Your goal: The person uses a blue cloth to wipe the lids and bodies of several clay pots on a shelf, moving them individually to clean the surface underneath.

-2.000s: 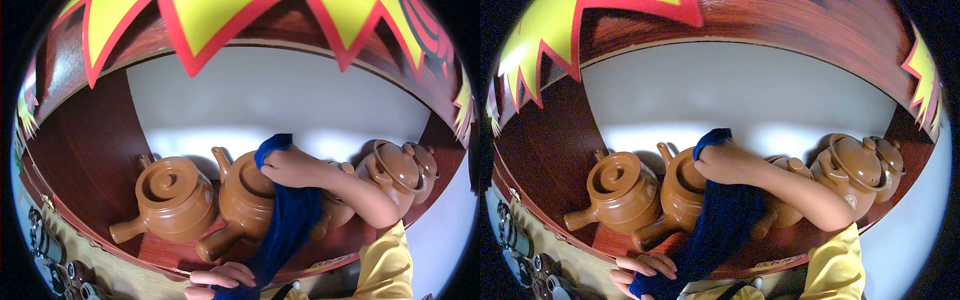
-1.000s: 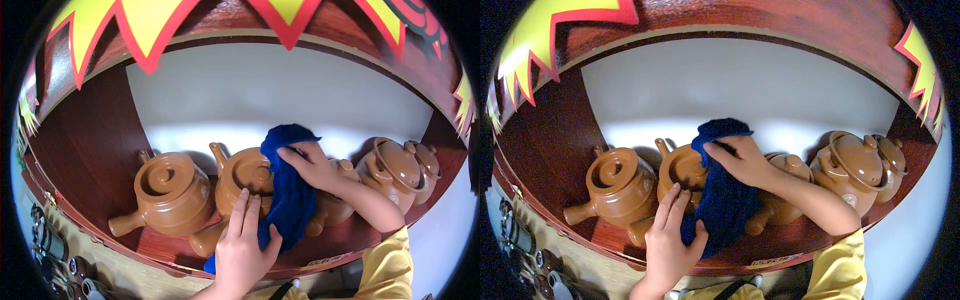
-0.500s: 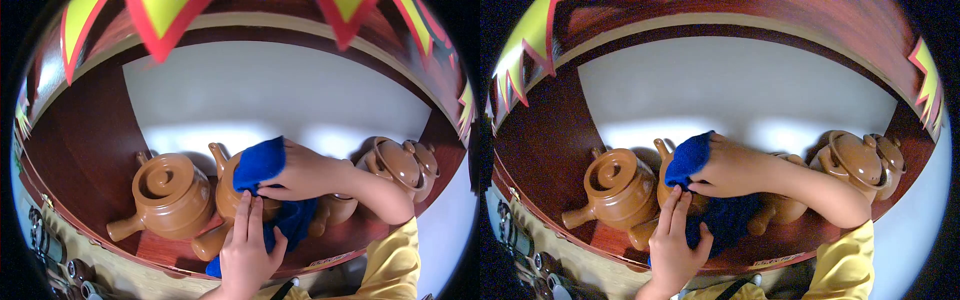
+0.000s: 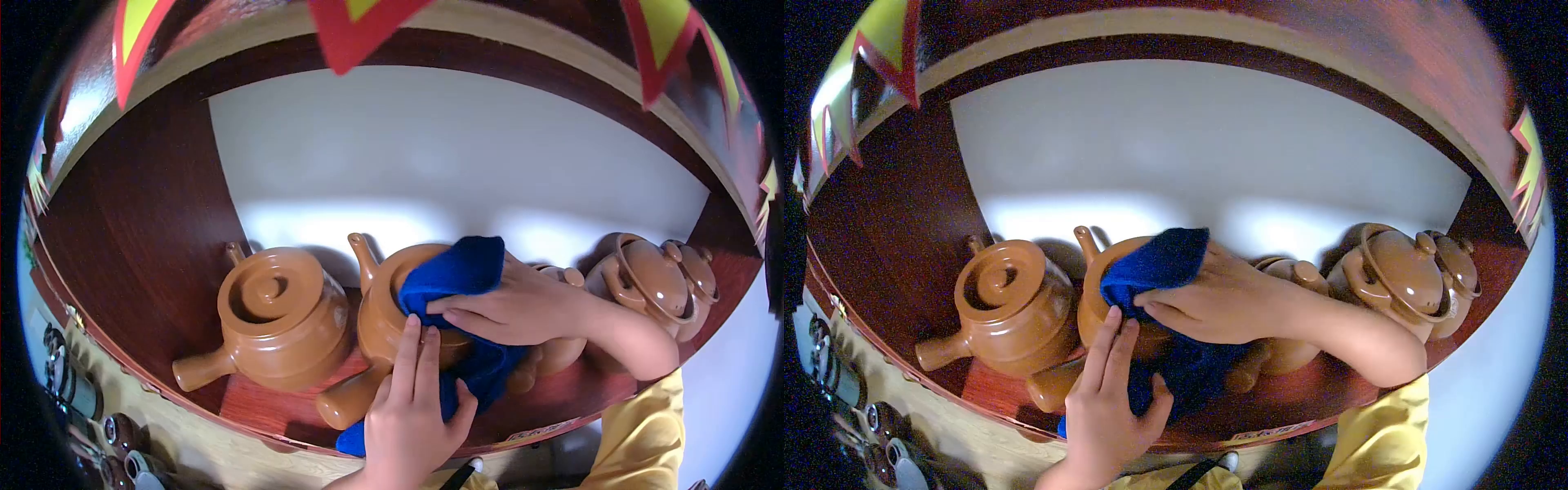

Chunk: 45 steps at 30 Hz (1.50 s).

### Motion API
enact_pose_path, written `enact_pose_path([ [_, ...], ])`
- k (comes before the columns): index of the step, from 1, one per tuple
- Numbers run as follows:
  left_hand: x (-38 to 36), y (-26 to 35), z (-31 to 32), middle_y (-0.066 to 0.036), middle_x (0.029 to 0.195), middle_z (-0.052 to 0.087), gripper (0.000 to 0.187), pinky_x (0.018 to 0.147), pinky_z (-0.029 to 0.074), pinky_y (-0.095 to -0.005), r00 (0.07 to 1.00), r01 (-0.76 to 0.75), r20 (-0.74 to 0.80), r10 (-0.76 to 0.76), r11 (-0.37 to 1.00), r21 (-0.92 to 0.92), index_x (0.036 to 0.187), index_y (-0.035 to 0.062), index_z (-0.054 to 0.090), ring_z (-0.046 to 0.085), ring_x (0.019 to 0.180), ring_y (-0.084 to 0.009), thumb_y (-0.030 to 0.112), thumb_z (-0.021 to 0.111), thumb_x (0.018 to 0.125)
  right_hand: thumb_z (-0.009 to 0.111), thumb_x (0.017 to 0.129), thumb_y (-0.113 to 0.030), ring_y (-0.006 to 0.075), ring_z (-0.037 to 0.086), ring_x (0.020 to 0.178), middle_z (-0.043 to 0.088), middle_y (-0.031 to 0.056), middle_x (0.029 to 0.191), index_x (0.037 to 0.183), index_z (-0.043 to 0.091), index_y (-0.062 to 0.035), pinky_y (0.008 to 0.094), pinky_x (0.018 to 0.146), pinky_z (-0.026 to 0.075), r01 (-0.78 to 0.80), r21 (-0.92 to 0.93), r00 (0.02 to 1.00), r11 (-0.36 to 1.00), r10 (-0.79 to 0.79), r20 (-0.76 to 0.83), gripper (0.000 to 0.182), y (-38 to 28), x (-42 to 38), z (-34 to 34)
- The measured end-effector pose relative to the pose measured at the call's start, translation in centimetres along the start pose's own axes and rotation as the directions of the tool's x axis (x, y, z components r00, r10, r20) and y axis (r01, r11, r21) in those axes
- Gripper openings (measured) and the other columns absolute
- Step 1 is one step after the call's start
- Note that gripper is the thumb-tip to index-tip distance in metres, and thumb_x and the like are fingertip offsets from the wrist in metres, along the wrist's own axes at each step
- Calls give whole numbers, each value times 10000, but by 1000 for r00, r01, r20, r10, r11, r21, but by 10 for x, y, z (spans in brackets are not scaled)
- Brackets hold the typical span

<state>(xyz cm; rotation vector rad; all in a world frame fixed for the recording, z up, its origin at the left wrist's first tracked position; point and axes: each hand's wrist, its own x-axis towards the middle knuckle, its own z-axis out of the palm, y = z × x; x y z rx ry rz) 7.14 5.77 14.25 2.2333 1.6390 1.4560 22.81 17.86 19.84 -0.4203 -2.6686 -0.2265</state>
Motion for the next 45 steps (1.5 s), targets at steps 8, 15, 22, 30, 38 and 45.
enact_pose_path([
  [8,-3,-4,5,-209,1315,475,577,806,531,-396,1000,30,4,-30,1000,0,1247,-20,495,599,1030,-369,148,653,718,518,853,-196,347,584,564,582,146,582,650,587,-37,440,570,469,-53,-208,984,977,86,154,268,-8,45,2],
  [15,-3,-5,4,-204,1328,462,574,812,528,-400,999,46,14,-45,999,-20,1253,-21,487,597,1031,-371,146,644,727,481,889,-207,358,575,634,588,161,639,792,627,-56,443,635,459,-313,-119,926,942,330,181,231,-6,33,2],
  [22,-2,-4,3,-205,1320,475,548,688,536,-348,1000,-15,-17,16,998,65,1222,-38,513,614,835,-310,170,631,729,563,851,-187,302,528,854,608,133,823,876,640,-11,396,752,440,-398,-51,895,916,400,197,194,-16,4,-27],
  [30,0,-2,2,-206,1338,454,572,799,534,-391,1000,-6,7,5,1000,19,1240,-27,485,598,1035,-366,154,641,720,564,855,-229,268,489,880,600,89,772,763,635,-24,375,795,416,-284,-202,945,937,310,108,236,-8,-11,-21],
  [38,1,-5,0,-214,1331,460,576,801,538,-388,999,-32,19,32,999,21,1232,-27,492,593,1053,-368,168,644,712,538,885,-317,315,521,963,641,114,872,922,626,-21,419,821,419,-296,-118,954,948,299,14,311,7,5,9],
  [45,0,-4,1,-219,1317,472,580,796,541,-380,998,20,67,-20,1000,11,1235,-25,499,608,1024,-358,167,649,708,589,864,-237,308,522,1093,628,149,1062,1017,628,-21,423,932,403,-92,331,984,939,34,177,267,21,13,5],
])
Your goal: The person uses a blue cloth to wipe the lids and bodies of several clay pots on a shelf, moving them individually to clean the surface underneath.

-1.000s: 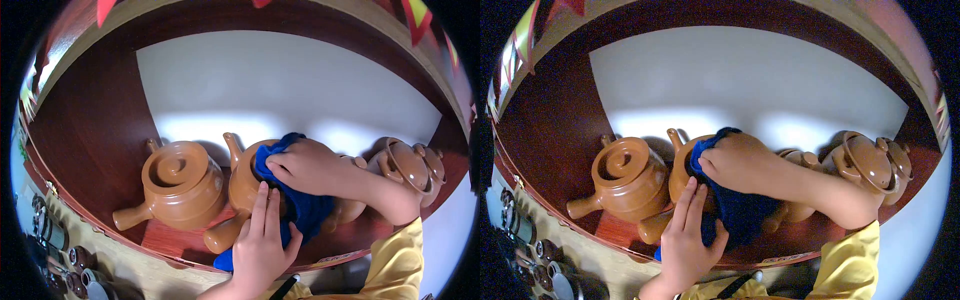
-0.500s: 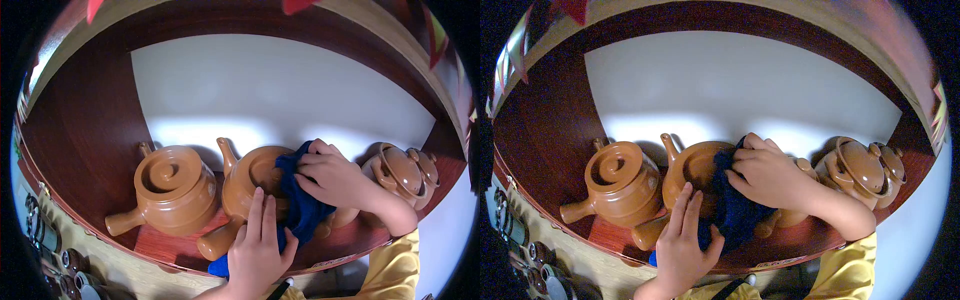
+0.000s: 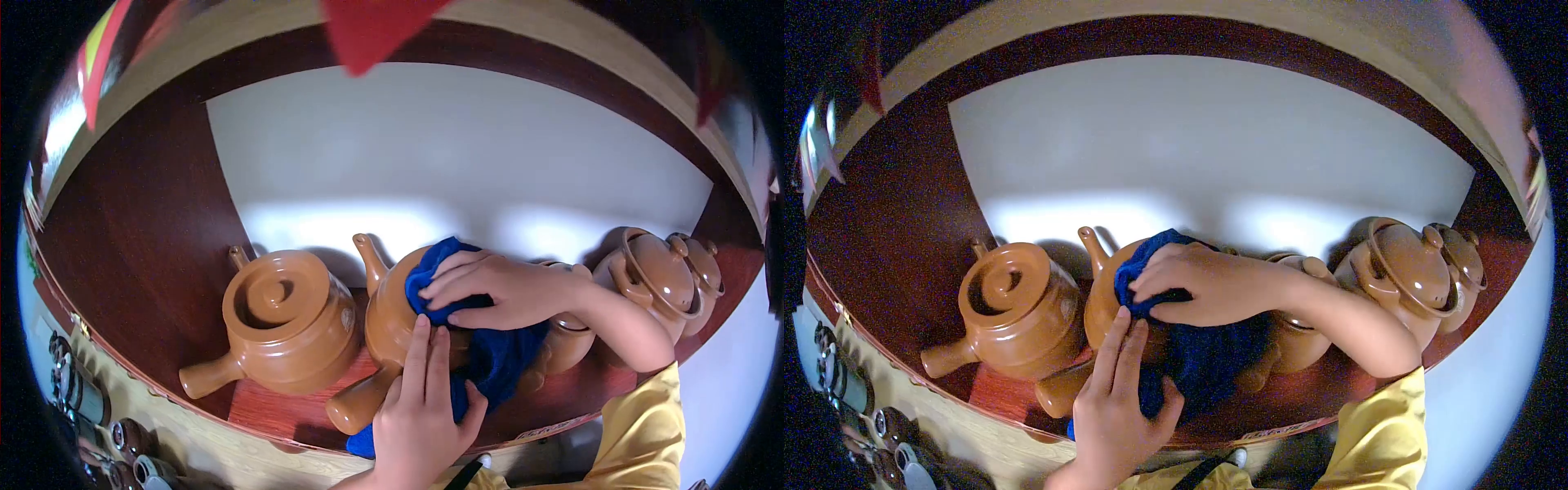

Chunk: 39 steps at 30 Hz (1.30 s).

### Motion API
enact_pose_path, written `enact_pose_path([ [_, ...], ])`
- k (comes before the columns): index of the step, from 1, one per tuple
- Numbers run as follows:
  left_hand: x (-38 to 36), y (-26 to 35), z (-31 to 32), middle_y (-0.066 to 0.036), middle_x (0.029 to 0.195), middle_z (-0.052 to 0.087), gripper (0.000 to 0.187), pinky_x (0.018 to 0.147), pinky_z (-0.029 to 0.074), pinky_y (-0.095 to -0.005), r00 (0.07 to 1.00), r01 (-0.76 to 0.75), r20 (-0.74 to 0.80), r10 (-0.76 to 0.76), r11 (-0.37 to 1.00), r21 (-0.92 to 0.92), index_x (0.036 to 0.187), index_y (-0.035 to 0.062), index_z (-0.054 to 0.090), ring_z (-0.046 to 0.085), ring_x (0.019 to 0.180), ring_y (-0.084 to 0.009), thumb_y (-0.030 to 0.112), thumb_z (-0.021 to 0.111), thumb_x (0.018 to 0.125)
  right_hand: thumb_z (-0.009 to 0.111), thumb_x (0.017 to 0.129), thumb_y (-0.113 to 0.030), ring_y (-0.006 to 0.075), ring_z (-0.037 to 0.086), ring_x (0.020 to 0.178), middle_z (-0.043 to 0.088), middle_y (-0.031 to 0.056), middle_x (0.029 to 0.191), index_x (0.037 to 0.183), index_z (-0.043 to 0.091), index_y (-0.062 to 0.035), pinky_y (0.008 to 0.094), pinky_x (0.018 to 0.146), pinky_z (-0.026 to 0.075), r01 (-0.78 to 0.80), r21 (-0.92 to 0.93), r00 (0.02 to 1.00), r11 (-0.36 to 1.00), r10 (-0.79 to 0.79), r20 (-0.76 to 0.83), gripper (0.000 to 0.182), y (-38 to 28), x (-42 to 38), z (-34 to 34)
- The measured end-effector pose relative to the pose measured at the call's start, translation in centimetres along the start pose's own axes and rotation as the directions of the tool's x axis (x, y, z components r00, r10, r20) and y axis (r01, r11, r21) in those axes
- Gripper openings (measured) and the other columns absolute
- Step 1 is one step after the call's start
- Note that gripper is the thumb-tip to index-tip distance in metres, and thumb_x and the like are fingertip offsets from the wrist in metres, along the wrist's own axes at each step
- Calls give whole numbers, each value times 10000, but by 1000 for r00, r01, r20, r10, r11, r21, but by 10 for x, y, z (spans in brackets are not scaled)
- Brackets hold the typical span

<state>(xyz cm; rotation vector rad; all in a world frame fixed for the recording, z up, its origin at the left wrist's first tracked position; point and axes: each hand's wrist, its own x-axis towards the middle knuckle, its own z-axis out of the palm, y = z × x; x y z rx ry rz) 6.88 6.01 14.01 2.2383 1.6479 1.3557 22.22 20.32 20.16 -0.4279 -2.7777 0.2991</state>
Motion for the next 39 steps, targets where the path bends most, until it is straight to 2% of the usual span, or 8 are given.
enact_pose_path([
  [6,2,5,0,-218,1298,489,559,786,544,-378,996,-45,-71,49,997,60,1223,-30,514,610,1018,-359,144,649,709,585,868,-177,284,529,1121,623,170,1048,957,652,-10,400,945,411,-15,-4,994,1000,15,108,200,-22,-32,-32],
  [10,0,1,0,-217,1297,490,558,794,540,-389,1000,2,-27,-2,1000,22,1225,-33,512,605,1025,-370,128,648,709,588,844,-146,330,599,898,634,187,913,908,640,32,391,826,468,-177,-69,982,982,171,-74,196,-25,-50,-35],
  [13,1,4,-1,-216,1298,490,556,799,538,-392,998,-29,-50,30,999,23,1224,-34,514,602,1031,-373,121,649,708,576,802,-139,361,620,850,655,209,922,911,648,41,410,842,475,-540,-286,835,791,462,-299,222,-26,-51,-33],
  [17,1,5,-1,-221,1301,488,553,805,536,-394,997,-45,-62,47,999,27,1222,-35,518,596,1048,-376,118,649,707,497,891,-242,364,550,1100,539,226,1246,1055,622,17,400,986,414,-500,-135,846,856,449,-286,331,-11,-35,-5],
  [20,2,5,-4,-224,1299,490,549,806,535,-399,998,-46,-42,45,999,-9,1219,-33,523,596,1050,-379,120,649,706,482,922,-288,352,554,1087,548,211,1237,1117,569,-1,406,953,422,-219,-78,942,973,190,-277,358,24,-16,16],
  [26,2,5,-3,-220,1297,493,546,807,534,-404,998,-55,-40,56,998,35,1220,-29,527,605,1031,-383,121,642,708,489,931,-335,340,584,973,599,163,1037,1105,498,-35,421,852,438,-23,43,996,999,27,-86,347,30,17,3],
  [33,-1,11,-7,-245,1269,466,455,701,550,-393,993,-84,-81,84,996,11,1187,-15,477,618,896,-400,136,637,789,416,953,-447,357,513,1165,474,240,1314,1179,528,-5,403,994,396,-283,-59,939,957,264,-220,509,19,-34,9],
  [39,2,11,0,-222,1311,479,569,812,532,-408,998,-41,-46,45,996,75,1232,-38,511,588,1060,-386,124,635,701,463,932,-455,407,445,1219,397,282,1362,1232,500,33,426,1024,377,-495,-89,859,865,471,-204,573,-56,-66,4],
])
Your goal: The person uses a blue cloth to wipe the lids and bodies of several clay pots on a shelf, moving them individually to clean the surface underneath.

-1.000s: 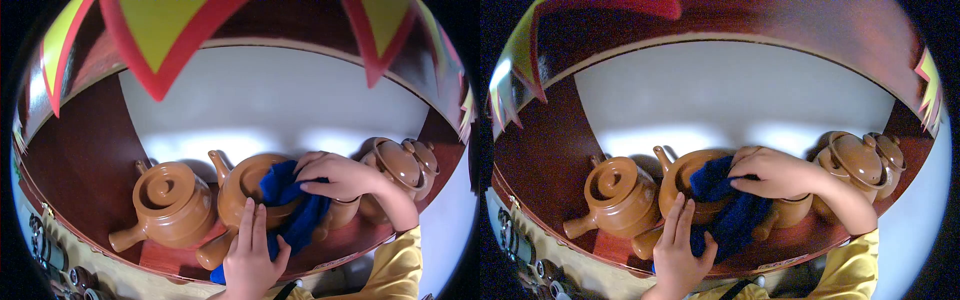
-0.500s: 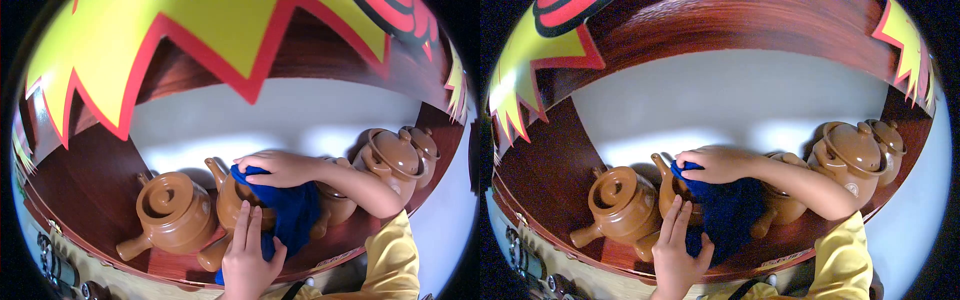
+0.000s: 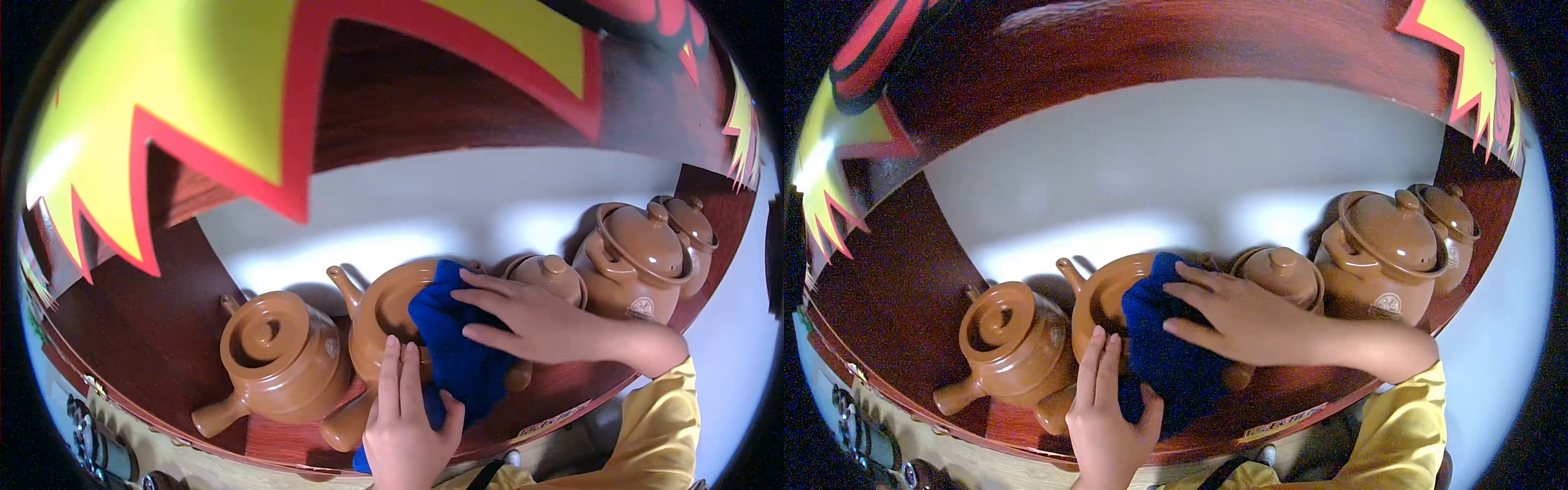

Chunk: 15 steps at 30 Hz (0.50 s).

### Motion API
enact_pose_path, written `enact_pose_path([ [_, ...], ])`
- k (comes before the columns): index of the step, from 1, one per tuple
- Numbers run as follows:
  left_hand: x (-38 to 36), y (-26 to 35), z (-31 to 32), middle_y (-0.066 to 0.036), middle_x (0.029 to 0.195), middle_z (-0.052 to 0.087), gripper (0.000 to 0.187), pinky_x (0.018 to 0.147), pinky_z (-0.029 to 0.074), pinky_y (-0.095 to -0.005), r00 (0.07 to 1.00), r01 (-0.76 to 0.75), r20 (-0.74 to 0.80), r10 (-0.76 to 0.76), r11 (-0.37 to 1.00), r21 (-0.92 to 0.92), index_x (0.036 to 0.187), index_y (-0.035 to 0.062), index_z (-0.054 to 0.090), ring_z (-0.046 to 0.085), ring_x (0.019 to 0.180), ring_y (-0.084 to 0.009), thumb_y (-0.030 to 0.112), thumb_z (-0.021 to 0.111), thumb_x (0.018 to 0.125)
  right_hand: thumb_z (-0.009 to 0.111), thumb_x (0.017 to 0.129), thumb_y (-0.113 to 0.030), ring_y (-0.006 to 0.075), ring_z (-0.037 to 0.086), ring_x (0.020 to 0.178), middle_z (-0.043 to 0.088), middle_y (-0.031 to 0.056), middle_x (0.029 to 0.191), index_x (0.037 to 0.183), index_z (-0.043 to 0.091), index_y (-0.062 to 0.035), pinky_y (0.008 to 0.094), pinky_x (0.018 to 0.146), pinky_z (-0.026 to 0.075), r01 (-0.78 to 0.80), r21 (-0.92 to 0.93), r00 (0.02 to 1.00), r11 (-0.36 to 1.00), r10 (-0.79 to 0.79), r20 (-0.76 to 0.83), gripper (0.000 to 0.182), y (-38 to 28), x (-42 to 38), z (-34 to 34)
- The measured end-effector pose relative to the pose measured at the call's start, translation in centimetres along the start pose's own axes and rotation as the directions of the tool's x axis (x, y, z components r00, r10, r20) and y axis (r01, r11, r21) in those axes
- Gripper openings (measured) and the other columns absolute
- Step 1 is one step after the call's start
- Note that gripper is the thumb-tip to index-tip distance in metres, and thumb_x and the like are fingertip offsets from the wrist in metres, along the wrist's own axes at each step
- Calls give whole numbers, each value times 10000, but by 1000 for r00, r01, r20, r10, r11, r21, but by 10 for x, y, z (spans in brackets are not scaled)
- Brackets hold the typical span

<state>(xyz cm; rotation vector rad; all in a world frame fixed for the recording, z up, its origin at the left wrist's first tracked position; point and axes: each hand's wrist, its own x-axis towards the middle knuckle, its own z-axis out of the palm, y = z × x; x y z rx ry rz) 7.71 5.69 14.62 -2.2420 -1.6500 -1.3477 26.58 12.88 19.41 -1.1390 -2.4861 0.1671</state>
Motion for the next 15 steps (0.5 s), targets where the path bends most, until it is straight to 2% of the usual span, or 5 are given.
enact_pose_path([
  [5,0,1,-1,-227,1323,465,591,818,528,-417,999,36,28,-36,999,1,1243,-39,496,581,1069,-390,125,631,693,613,857,-346,381,494,1142,482,178,1283,1258,497,-50,469,1007,389,57,-191,994,980,-74,-78,511,-23,-16,12],
  [6,-1,3,-2,-227,1323,465,591,818,528,-417,999,32,34,-33,999,5,1243,-39,496,581,1069,-390,125,631,693,608,826,-317,342,559,1004,583,165,1071,1127,568,17,437,895,468,143,-282,951,949,-211,-228,452,-24,-14,18],
  [10,-3,-2,1,-210,1286,479,533,769,538,-399,1000,26,-8,-26,999,-42,1219,-14,504,602,984,-383,141,640,727,631,782,-263,334,586,956,620,141,998,1096,590,9,413,827,513,119,-411,924,904,-252,-287,418,-34,-17,27],
  [13,-5,-4,2,-238,1334,450,666,820,525,-429,996,77,56,-73,994,-72,1290,-31,439,572,1063,-414,144,651,684,665,724,-204,302,629,879,645,122,942,1075,607,-5,382,750,548,325,-399,871,857,-436,-228,407,-38,-19,24],
  [15,-5,-3,0,-240,1338,446,696,818,524,-434,989,129,92,-119,985,-111,1305,-27,418,569,1059,-423,147,661,676,684,710,-159,275,657,827,662,134,938,1055,629,-16,369,739,558,431,13,871,902,-412,-268,377,-32,-10,15],
])
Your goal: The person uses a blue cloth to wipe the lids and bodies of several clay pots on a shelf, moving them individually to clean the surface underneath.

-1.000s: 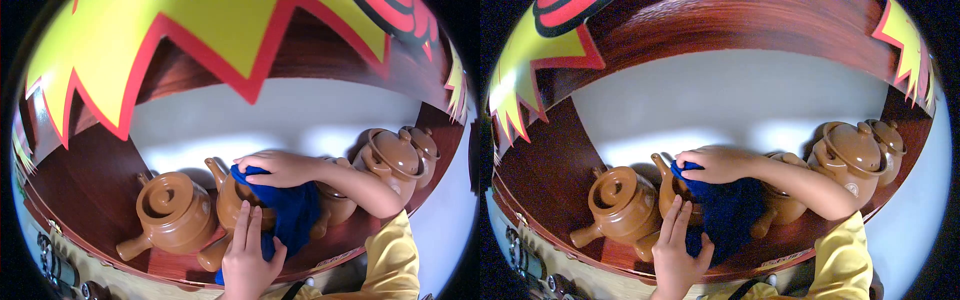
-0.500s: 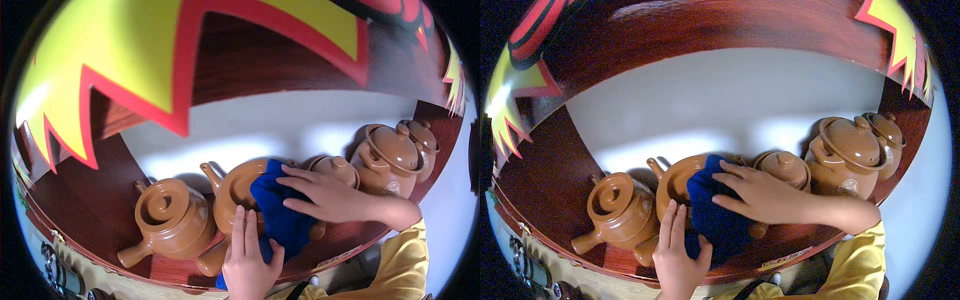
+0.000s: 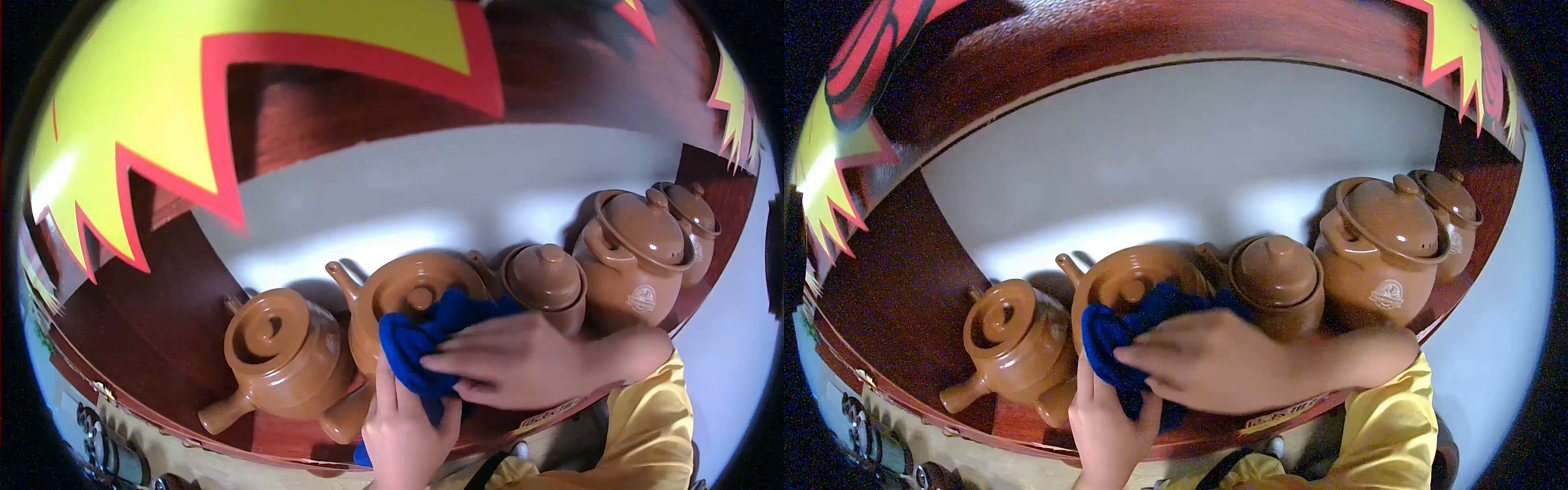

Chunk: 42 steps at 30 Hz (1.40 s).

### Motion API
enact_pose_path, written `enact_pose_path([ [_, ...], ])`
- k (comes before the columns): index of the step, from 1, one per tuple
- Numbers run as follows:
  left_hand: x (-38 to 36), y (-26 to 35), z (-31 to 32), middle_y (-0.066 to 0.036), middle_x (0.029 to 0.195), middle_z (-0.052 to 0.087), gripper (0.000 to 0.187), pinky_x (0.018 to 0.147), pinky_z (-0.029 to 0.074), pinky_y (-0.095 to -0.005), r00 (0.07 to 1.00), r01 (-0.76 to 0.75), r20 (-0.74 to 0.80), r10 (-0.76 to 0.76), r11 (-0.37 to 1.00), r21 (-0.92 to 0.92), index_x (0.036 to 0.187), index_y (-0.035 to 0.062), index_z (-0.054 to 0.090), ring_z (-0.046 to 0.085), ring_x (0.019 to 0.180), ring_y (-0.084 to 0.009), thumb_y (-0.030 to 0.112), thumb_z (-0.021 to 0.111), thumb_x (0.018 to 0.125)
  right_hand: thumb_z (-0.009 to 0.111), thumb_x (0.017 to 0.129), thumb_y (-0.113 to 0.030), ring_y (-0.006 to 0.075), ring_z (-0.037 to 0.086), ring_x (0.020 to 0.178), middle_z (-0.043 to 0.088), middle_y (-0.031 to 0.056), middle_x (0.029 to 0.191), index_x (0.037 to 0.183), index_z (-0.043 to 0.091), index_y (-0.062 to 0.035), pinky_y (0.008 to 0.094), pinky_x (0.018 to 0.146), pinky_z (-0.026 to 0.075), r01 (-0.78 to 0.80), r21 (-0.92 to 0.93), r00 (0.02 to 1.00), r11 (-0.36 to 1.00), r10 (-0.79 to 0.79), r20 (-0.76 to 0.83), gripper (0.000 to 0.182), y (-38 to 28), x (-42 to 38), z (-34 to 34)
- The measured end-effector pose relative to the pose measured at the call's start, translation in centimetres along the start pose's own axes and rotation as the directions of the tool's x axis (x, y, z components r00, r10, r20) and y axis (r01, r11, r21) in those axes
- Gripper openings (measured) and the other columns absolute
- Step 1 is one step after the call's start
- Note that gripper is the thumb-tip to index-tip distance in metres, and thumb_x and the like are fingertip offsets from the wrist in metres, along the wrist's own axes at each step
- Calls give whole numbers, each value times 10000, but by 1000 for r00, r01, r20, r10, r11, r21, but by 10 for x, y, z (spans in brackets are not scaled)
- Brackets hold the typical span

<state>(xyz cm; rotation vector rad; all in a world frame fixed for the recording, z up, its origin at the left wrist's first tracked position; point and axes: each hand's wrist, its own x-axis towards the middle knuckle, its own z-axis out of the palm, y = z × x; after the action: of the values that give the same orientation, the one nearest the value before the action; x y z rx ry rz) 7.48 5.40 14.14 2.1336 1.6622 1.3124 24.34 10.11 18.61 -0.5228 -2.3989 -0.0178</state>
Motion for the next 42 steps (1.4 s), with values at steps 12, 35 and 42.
enact_pose_path([
  [12,-43,-6,12,-147,1010,518,332,692,512,-356,440,-794,-604,664,602,83,996,31,602,576,811,-277,200,659,716,520,685,126,130,519,930,506,62,933,984,462,-35,248,849,416,-95,464,597,881,423,-682,344,63,-15,-16],
  [35,-21,-19,14,-148,1045,500,363,676,510,-302,755,-490,-471,457,870,59,958,14,632,552,859,-254,210,699,660,536,910,-309,366,570,828,582,196,841,958,492,5,438,773,448,-204,-181,944,962,242,224,321,53,35,-10],
  [42,-31,-28,12,-142,953,466,340,656,512,-323,698,-541,-522,490,839,65,928,8,599,536,773,-241,230,629,673,657,820,-281,239,594,834,595,149,880,1012,494,-13,369,763,470,-482,338,874,808,415,252,368,55,40,-3],
])
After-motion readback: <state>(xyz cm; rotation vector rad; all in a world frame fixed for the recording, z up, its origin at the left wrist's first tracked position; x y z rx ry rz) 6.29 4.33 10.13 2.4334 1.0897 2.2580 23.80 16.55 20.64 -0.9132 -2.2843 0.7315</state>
